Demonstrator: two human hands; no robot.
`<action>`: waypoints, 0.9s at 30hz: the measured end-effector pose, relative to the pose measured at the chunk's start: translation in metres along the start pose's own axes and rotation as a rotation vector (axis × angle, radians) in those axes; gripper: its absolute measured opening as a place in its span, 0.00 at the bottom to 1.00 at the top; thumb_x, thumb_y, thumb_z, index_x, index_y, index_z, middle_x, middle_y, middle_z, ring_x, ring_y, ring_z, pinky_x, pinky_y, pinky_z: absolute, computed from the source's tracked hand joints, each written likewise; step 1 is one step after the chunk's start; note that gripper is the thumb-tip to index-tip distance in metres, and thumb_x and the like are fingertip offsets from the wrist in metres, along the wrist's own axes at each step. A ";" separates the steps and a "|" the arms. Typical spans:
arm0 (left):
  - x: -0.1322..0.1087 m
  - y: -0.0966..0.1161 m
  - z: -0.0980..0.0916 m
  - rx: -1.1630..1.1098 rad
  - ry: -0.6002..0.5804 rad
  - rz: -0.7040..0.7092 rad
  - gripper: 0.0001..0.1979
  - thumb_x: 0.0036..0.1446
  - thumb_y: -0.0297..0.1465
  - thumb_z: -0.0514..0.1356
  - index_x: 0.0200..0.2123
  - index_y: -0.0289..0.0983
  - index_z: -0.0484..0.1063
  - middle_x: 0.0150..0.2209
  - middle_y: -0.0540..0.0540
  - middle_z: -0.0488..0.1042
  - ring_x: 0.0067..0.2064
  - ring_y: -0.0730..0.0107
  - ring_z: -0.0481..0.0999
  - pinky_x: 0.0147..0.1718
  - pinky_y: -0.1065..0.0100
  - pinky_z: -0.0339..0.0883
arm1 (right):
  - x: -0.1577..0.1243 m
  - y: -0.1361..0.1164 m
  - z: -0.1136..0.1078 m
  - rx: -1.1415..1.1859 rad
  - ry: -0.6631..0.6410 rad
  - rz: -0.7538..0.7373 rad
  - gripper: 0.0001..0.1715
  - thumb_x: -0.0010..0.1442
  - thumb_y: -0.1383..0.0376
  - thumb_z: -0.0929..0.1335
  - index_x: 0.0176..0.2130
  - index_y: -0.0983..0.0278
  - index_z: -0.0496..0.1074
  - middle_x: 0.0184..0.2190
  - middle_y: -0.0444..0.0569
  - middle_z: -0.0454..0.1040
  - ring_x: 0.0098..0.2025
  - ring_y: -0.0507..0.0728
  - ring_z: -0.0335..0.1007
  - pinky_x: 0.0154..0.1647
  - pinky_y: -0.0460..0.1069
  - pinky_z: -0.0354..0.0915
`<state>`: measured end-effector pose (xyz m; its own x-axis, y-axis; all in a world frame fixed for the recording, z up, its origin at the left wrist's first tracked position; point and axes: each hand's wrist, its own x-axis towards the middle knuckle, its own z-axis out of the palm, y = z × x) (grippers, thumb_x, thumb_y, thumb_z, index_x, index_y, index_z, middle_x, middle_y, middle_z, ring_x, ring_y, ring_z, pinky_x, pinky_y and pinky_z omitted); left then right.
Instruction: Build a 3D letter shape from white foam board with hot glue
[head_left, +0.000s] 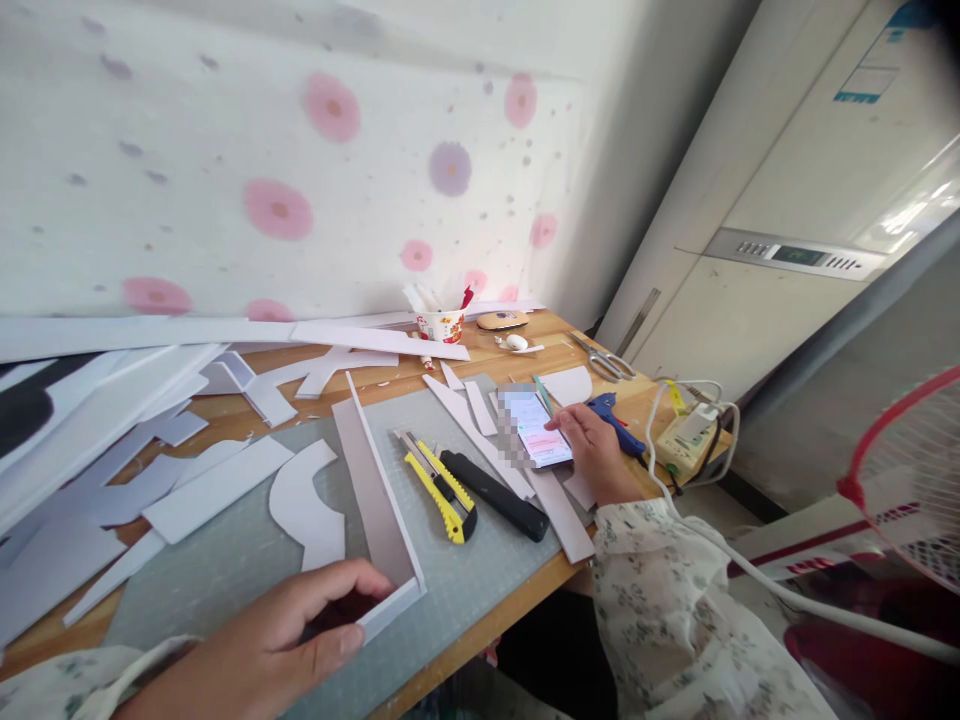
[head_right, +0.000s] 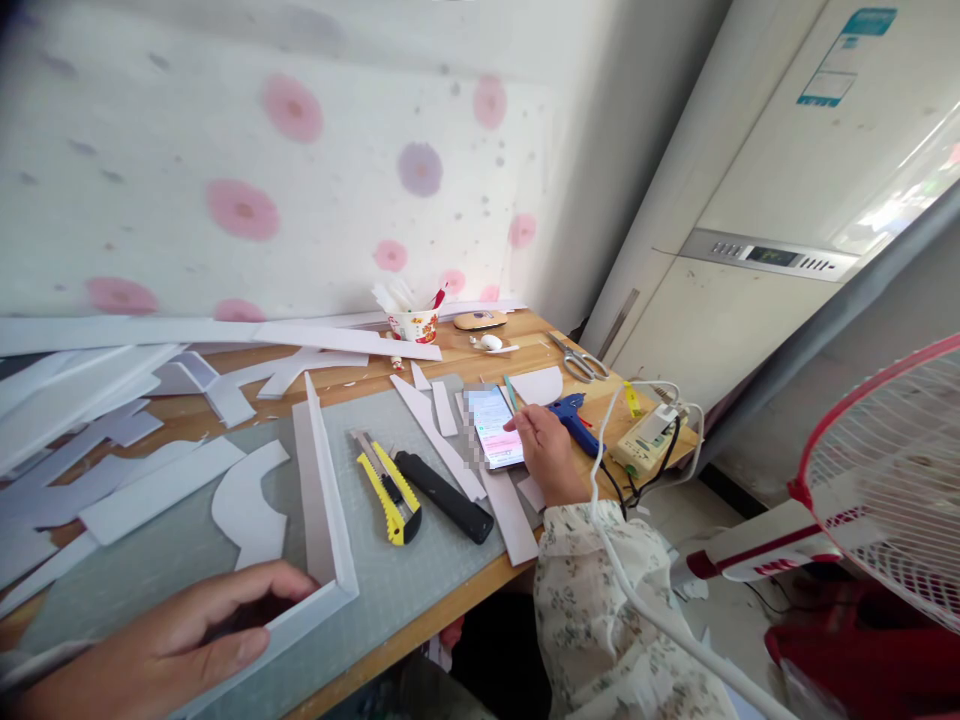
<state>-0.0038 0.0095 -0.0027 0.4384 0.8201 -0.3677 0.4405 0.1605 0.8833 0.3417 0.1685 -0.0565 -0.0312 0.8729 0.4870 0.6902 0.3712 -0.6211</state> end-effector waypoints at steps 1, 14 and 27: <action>0.000 0.001 0.000 0.010 -0.011 -0.001 0.23 0.56 0.51 0.55 0.45 0.42 0.73 0.43 0.49 0.77 0.46 0.58 0.74 0.45 0.69 0.67 | 0.000 0.000 0.000 0.006 -0.005 -0.001 0.19 0.64 0.57 0.59 0.30 0.58 0.72 0.30 0.46 0.76 0.36 0.57 0.71 0.38 0.50 0.64; 0.000 0.002 -0.003 0.085 -0.023 -0.009 0.20 0.58 0.50 0.54 0.46 0.45 0.73 0.44 0.52 0.77 0.46 0.60 0.74 0.46 0.71 0.65 | -0.003 0.000 -0.001 0.091 -0.009 -0.038 0.18 0.61 0.57 0.62 0.23 0.59 0.69 0.23 0.44 0.71 0.30 0.55 0.68 0.35 0.49 0.63; 0.000 0.005 -0.005 0.074 -0.074 0.021 0.19 0.60 0.47 0.54 0.49 0.44 0.71 0.45 0.51 0.76 0.47 0.61 0.73 0.46 0.72 0.65 | -0.004 -0.003 -0.003 0.081 -0.020 -0.047 0.18 0.61 0.58 0.62 0.24 0.59 0.71 0.25 0.44 0.73 0.32 0.54 0.69 0.37 0.49 0.63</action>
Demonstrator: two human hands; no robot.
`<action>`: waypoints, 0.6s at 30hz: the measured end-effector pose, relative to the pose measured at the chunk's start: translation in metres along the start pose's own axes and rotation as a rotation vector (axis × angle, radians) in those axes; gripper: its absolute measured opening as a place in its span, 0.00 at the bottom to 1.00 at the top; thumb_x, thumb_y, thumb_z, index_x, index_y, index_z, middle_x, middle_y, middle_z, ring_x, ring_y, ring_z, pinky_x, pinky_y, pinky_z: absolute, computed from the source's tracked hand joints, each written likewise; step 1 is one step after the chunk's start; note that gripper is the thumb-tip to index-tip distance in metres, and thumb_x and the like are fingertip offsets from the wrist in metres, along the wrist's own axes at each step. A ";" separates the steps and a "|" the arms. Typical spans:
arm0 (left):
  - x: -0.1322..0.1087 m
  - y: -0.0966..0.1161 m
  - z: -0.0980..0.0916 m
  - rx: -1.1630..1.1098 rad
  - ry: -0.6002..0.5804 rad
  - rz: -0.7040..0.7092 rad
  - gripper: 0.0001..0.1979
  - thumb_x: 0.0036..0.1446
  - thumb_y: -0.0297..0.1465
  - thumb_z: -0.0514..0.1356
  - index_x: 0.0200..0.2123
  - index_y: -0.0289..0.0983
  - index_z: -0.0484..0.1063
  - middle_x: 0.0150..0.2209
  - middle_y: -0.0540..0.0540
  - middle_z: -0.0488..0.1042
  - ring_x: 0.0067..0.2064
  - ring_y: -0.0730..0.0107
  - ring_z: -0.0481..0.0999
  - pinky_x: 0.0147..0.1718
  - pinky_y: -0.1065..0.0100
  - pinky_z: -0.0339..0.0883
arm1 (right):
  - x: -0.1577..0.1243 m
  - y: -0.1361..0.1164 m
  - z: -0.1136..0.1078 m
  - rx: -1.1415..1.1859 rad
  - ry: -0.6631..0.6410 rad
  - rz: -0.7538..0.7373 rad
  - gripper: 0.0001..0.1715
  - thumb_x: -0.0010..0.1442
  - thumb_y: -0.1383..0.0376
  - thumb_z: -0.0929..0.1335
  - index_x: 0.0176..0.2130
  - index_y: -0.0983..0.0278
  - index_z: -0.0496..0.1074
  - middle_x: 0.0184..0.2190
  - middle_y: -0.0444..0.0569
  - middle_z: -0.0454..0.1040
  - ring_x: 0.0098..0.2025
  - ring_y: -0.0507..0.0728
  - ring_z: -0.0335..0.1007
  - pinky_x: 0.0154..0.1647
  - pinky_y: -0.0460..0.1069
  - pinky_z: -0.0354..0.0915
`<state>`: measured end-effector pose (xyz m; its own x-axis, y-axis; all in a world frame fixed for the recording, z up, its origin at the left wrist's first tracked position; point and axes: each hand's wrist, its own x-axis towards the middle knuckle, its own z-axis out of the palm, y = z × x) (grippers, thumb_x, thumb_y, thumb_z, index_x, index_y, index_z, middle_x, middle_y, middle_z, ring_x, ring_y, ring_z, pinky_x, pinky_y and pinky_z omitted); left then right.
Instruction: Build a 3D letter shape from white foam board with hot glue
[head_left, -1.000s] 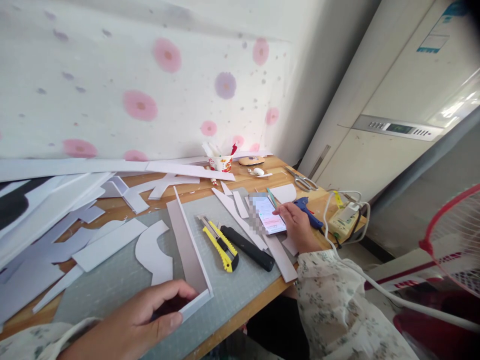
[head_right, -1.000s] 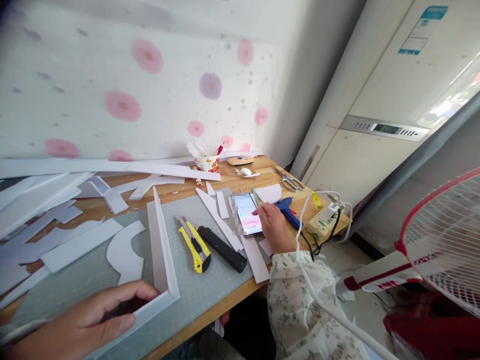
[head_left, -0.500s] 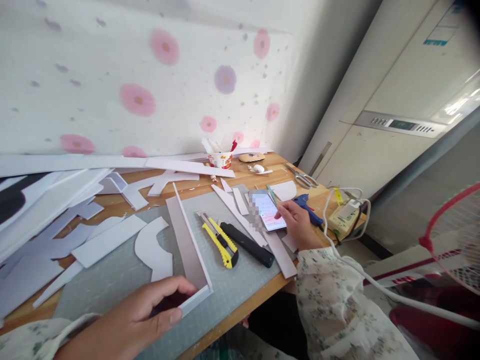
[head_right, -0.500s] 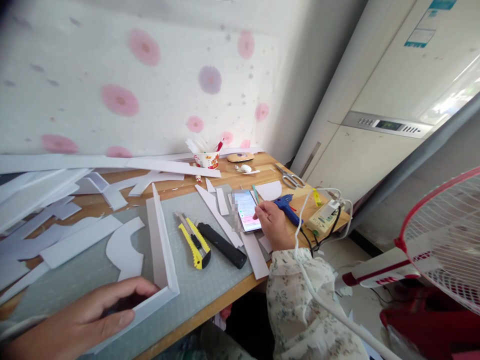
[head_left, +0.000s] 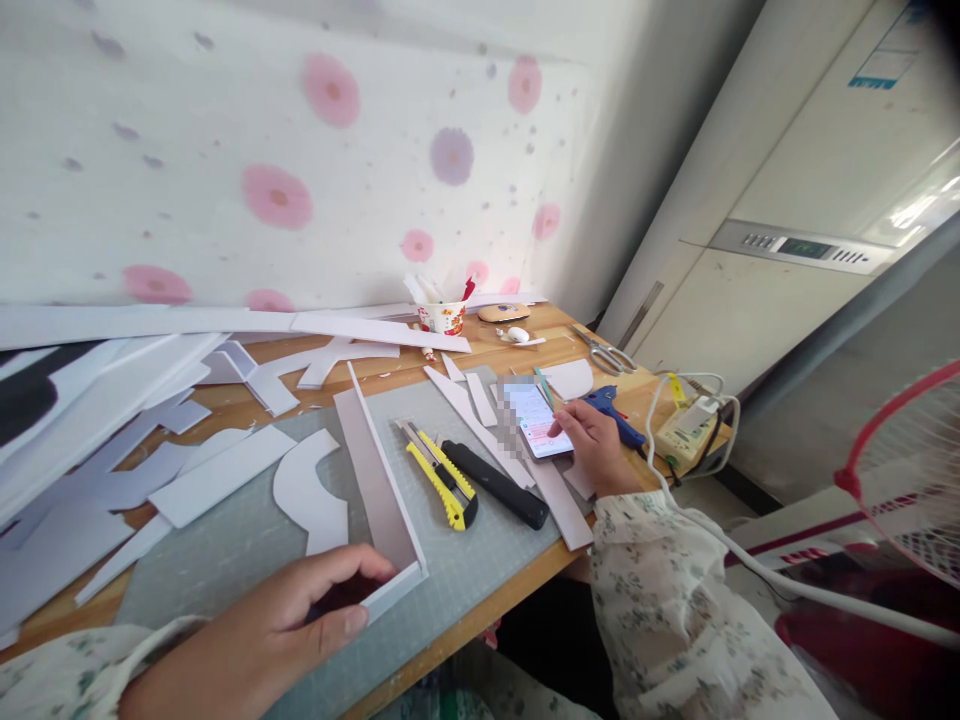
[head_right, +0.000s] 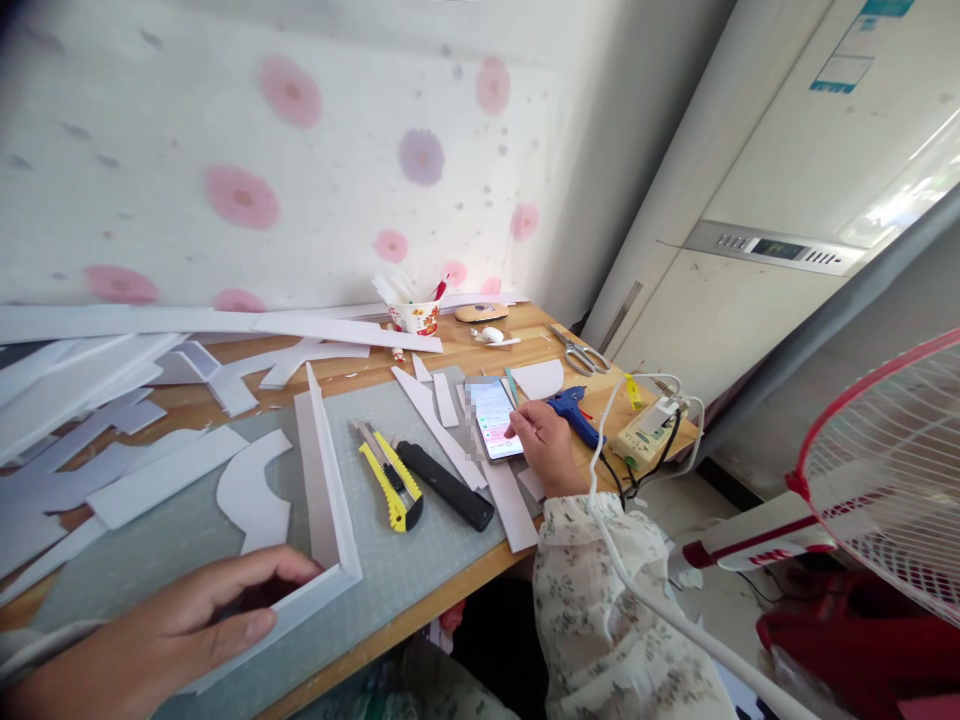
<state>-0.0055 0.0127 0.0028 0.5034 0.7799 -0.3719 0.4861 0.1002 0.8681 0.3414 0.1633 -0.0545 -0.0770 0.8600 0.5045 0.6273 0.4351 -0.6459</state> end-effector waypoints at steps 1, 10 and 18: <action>0.000 0.001 0.000 0.005 0.000 0.001 0.19 0.60 0.47 0.54 0.48 0.43 0.71 0.45 0.51 0.76 0.47 0.61 0.73 0.46 0.72 0.65 | 0.000 0.000 0.000 -0.013 -0.001 0.006 0.19 0.61 0.58 0.61 0.24 0.59 0.71 0.25 0.44 0.73 0.32 0.55 0.69 0.36 0.49 0.63; 0.000 0.002 0.000 0.024 -0.011 0.000 0.19 0.60 0.47 0.53 0.47 0.42 0.70 0.45 0.51 0.76 0.47 0.62 0.73 0.47 0.71 0.65 | 0.005 -0.003 0.002 -0.117 -0.031 0.100 0.18 0.63 0.57 0.60 0.33 0.60 0.74 0.25 0.45 0.74 0.27 0.55 0.67 0.29 0.48 0.59; 0.000 0.001 0.000 0.007 -0.024 -0.001 0.18 0.61 0.47 0.53 0.48 0.44 0.69 0.45 0.53 0.76 0.47 0.64 0.73 0.46 0.73 0.64 | 0.004 -0.001 0.002 -0.093 -0.036 0.065 0.17 0.63 0.56 0.60 0.35 0.60 0.74 0.32 0.47 0.76 0.33 0.56 0.69 0.33 0.49 0.62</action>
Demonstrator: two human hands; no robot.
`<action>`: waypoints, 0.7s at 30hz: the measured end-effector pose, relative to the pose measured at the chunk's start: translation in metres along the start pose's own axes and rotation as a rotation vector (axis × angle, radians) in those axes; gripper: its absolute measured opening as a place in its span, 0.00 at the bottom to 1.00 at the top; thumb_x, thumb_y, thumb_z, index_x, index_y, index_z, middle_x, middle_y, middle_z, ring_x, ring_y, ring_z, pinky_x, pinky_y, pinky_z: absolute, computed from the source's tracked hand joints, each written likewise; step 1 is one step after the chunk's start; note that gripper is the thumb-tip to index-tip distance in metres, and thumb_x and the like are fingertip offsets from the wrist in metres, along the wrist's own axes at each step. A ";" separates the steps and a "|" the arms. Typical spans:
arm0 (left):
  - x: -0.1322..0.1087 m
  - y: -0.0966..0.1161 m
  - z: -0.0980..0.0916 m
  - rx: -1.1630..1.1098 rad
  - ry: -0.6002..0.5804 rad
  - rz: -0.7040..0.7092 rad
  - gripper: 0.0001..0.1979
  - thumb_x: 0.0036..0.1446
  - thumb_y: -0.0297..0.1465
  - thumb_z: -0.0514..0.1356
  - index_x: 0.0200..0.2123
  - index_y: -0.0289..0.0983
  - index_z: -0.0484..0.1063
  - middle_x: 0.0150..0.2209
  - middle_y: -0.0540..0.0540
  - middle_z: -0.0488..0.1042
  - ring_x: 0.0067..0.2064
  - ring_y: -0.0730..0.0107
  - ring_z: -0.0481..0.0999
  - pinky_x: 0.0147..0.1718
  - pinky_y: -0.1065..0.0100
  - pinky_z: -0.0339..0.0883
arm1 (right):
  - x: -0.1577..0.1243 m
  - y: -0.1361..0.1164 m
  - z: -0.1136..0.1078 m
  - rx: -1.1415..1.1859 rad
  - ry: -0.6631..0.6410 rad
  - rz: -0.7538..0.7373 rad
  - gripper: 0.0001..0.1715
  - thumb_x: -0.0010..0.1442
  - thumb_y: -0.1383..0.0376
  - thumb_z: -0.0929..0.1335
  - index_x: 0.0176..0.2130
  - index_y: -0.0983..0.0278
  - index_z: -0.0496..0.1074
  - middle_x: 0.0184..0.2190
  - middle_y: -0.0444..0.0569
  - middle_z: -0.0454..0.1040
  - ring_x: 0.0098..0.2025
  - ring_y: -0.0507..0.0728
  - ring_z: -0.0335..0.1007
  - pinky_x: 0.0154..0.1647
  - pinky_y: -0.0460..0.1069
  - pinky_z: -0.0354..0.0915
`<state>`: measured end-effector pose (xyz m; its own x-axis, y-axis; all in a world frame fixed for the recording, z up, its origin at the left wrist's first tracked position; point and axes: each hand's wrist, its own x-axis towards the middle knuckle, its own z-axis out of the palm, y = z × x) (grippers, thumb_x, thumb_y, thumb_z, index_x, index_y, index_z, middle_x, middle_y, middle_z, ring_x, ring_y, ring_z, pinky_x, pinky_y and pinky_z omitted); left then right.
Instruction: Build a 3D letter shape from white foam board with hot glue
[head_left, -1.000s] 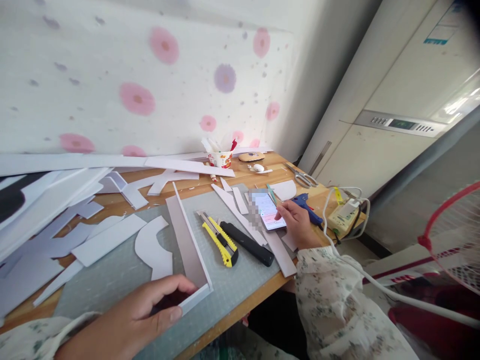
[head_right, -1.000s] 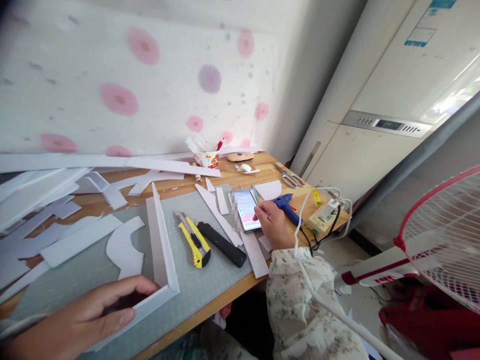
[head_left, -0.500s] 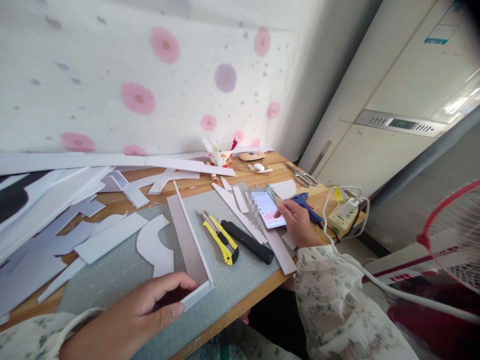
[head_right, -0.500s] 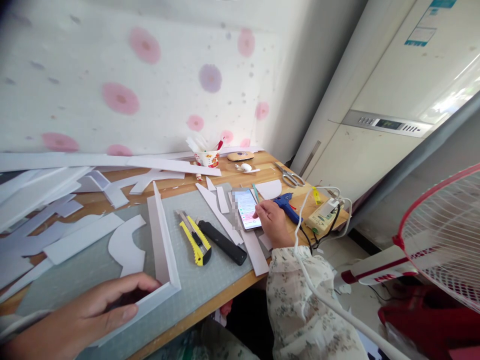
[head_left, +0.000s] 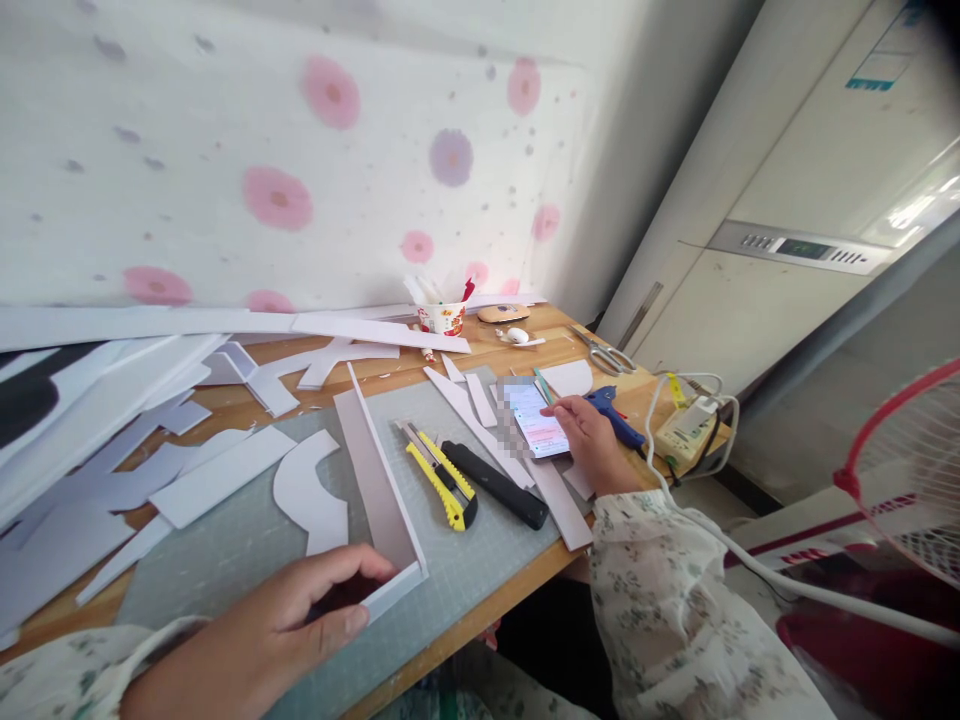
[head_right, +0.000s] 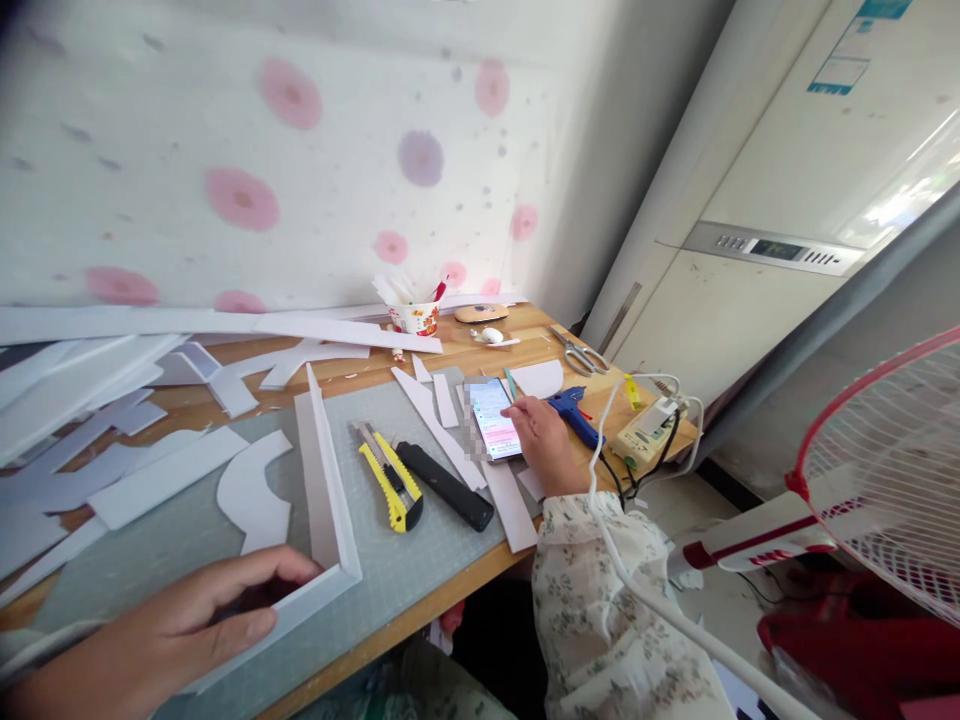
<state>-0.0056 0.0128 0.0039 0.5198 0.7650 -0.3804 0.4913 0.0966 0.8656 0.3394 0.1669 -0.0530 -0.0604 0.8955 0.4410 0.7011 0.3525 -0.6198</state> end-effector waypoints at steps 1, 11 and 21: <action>0.000 0.000 0.000 0.003 0.002 0.001 0.18 0.61 0.46 0.53 0.49 0.44 0.69 0.45 0.53 0.76 0.47 0.64 0.73 0.46 0.73 0.64 | 0.000 0.000 0.000 0.007 0.005 -0.012 0.17 0.63 0.56 0.60 0.34 0.60 0.74 0.33 0.47 0.76 0.34 0.56 0.70 0.35 0.50 0.63; 0.001 -0.002 0.002 0.029 0.050 0.035 0.19 0.60 0.48 0.53 0.46 0.41 0.70 0.42 0.51 0.76 0.45 0.63 0.73 0.44 0.72 0.64 | -0.002 0.004 0.004 0.000 0.066 -0.048 0.18 0.63 0.57 0.59 0.32 0.60 0.75 0.31 0.47 0.77 0.36 0.57 0.72 0.38 0.50 0.66; 0.002 -0.010 0.005 0.032 0.048 0.049 0.22 0.58 0.51 0.52 0.45 0.41 0.71 0.41 0.50 0.75 0.44 0.62 0.72 0.42 0.71 0.64 | 0.106 -0.023 0.011 -0.309 -0.038 0.030 0.15 0.64 0.59 0.65 0.46 0.65 0.71 0.47 0.51 0.72 0.47 0.57 0.70 0.49 0.58 0.66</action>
<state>-0.0062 0.0108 -0.0074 0.5096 0.7983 -0.3211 0.4886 0.0387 0.8716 0.3095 0.2567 0.0008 -0.0589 0.9160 0.3968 0.8853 0.2316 -0.4032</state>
